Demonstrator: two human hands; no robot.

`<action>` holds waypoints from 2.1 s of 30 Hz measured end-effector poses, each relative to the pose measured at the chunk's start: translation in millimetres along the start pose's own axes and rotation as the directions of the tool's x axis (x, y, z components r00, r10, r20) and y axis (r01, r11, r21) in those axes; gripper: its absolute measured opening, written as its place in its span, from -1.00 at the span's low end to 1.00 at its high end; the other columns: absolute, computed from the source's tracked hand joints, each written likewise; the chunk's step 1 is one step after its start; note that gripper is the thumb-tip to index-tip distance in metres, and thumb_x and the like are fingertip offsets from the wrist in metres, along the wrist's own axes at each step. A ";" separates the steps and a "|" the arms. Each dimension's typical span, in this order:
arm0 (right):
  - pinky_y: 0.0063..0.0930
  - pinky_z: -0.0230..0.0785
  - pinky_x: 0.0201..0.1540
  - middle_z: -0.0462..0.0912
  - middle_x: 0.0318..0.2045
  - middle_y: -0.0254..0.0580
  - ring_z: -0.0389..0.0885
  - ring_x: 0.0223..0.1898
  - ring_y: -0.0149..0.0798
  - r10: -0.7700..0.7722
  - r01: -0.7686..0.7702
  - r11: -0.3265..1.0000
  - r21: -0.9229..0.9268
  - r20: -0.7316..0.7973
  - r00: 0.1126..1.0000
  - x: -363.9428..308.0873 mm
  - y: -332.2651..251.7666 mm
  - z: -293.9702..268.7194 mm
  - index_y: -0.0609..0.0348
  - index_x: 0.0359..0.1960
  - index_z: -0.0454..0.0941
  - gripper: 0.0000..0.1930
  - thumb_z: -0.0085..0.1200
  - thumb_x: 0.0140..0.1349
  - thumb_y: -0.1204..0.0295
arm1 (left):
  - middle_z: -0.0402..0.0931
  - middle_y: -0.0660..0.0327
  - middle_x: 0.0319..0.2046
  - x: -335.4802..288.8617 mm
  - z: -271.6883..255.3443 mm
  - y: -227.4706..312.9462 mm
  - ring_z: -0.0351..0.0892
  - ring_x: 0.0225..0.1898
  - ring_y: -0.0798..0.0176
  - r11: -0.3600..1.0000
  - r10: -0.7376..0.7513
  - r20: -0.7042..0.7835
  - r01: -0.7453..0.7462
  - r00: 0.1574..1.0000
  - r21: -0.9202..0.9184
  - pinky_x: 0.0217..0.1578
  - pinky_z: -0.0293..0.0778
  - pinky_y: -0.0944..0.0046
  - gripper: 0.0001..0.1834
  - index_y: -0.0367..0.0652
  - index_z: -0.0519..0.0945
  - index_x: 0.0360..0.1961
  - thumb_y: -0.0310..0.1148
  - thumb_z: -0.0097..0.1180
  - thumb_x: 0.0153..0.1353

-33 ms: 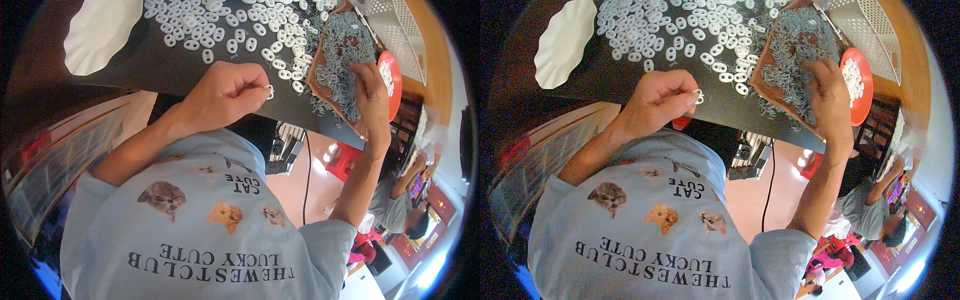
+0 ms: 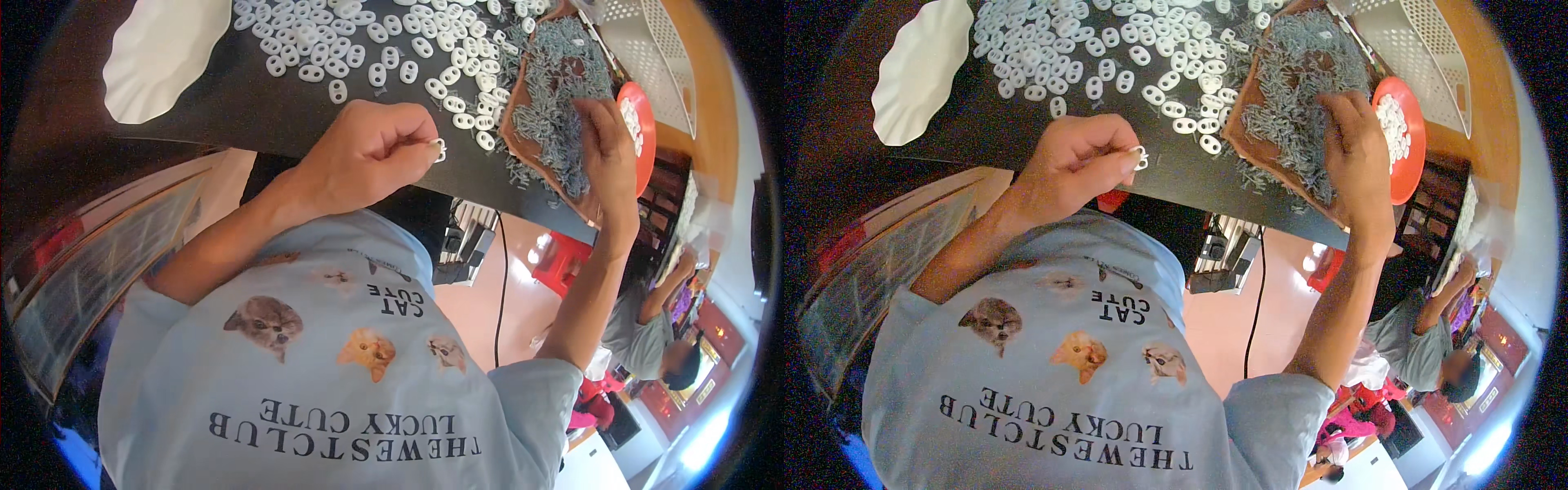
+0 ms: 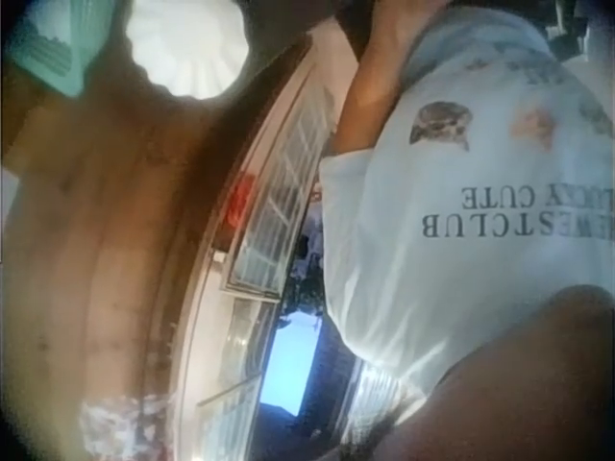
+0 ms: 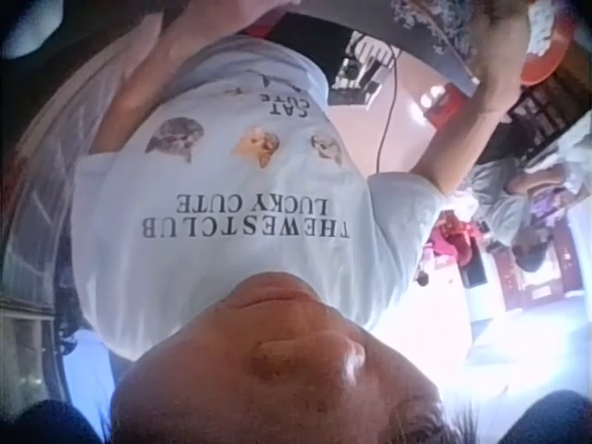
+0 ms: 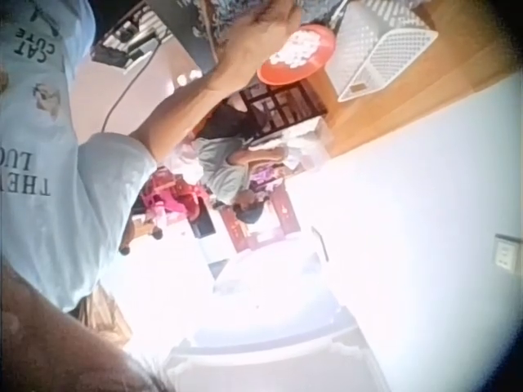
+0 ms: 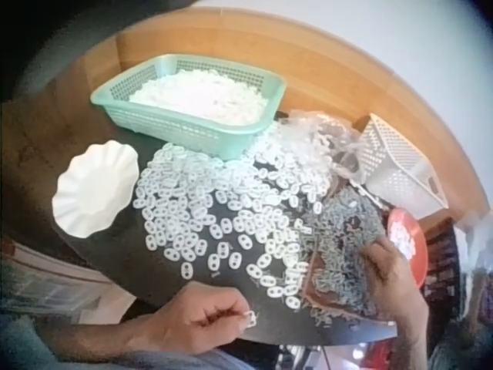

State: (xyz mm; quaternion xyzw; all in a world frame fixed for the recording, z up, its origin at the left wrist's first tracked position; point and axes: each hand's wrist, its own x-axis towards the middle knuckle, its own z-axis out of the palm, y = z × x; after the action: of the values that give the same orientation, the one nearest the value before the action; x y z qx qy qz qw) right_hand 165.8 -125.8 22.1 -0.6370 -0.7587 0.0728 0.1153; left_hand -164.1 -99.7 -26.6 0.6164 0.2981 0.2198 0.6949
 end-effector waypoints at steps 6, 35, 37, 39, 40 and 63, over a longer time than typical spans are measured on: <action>-0.15 0.40 -0.13 0.51 -0.20 0.02 0.54 -0.16 0.13 -0.056 0.058 0.998 0.037 -0.063 0.996 20.4 -2.1 9.9 0.20 -0.05 0.53 -0.74 -0.04 0.23 0.63 | 0.53 0.35 -0.49 1.7 0.4 -4.5 0.43 -0.44 0.55 0.999 0.047 -0.021 -0.047 0.999 0.008 -0.42 0.36 0.47 -0.88 -0.24 0.53 -0.36 -0.42 0.06 0.29; -0.37 0.41 -0.17 0.58 -0.26 -0.07 0.59 -0.22 -0.09 0.072 -0.065 0.997 -0.048 0.175 0.982 20.9 16.9 -3.2 0.25 -0.11 0.54 -0.81 0.10 0.25 0.49 | 0.51 0.36 -0.48 -0.3 -2.0 -4.3 0.42 -0.43 0.56 0.999 0.044 -0.007 -0.044 0.999 0.008 -0.40 0.35 0.48 -0.88 -0.24 0.53 -0.33 -0.41 0.07 0.31; -0.36 0.41 -0.16 0.58 -0.27 -0.05 0.60 -0.21 -0.08 0.023 -0.018 0.999 -0.048 0.107 0.994 25.2 18.9 0.2 0.27 -0.14 0.53 -0.82 0.09 0.26 0.49 | 0.44 0.37 -0.58 1.0 2.9 -7.7 0.34 -0.52 0.57 0.994 0.109 -0.062 -0.109 0.992 0.007 -0.51 0.28 0.45 -0.87 -0.26 0.51 -0.39 -0.43 0.09 0.27; -0.36 0.42 -0.15 0.58 -0.28 -0.03 0.60 -0.20 -0.07 -0.025 0.027 0.998 -0.051 0.037 0.999 32.1 24.5 7.2 0.30 -0.16 0.53 -0.84 0.08 0.27 0.50 | 0.37 0.39 -0.68 1.9 5.4 -8.9 0.26 -0.61 0.58 0.985 0.174 -0.114 -0.174 0.978 0.011 -0.61 0.22 0.42 -0.85 -0.28 0.50 -0.45 -0.44 0.12 0.24; -0.35 0.42 -0.14 0.59 -0.27 -0.02 0.60 -0.20 -0.06 -0.094 0.094 0.993 -0.065 -0.001 0.996 35.8 28.6 12.2 0.31 -0.17 0.53 -0.84 0.07 0.27 0.50 | 0.36 0.39 -0.68 2.3 5.9 -8.8 0.26 -0.61 0.58 0.987 0.163 -0.114 -0.164 0.980 0.001 -0.61 0.22 0.42 -0.85 -0.28 0.50 -0.45 -0.44 0.12 0.24; -0.24 0.43 -0.14 0.60 -0.26 0.07 0.60 -0.19 0.08 -0.082 0.086 0.988 -0.125 0.041 0.996 54.5 25.3 23.4 0.29 -0.18 0.53 -0.82 0.05 0.25 0.46 | 0.38 0.39 -0.68 3.3 5.6 -11.1 0.28 -0.61 0.59 0.988 0.148 -0.128 -0.151 0.981 -0.018 -0.60 0.24 0.43 -0.85 -0.27 0.51 -0.44 -0.43 0.13 0.23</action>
State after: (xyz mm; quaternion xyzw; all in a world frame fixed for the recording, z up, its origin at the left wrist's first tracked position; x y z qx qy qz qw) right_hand 174.7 -66.8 -2.4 -0.6091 -0.7899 0.0308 0.0640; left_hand -158.5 -103.1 -37.7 0.6124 0.2912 0.3138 0.6646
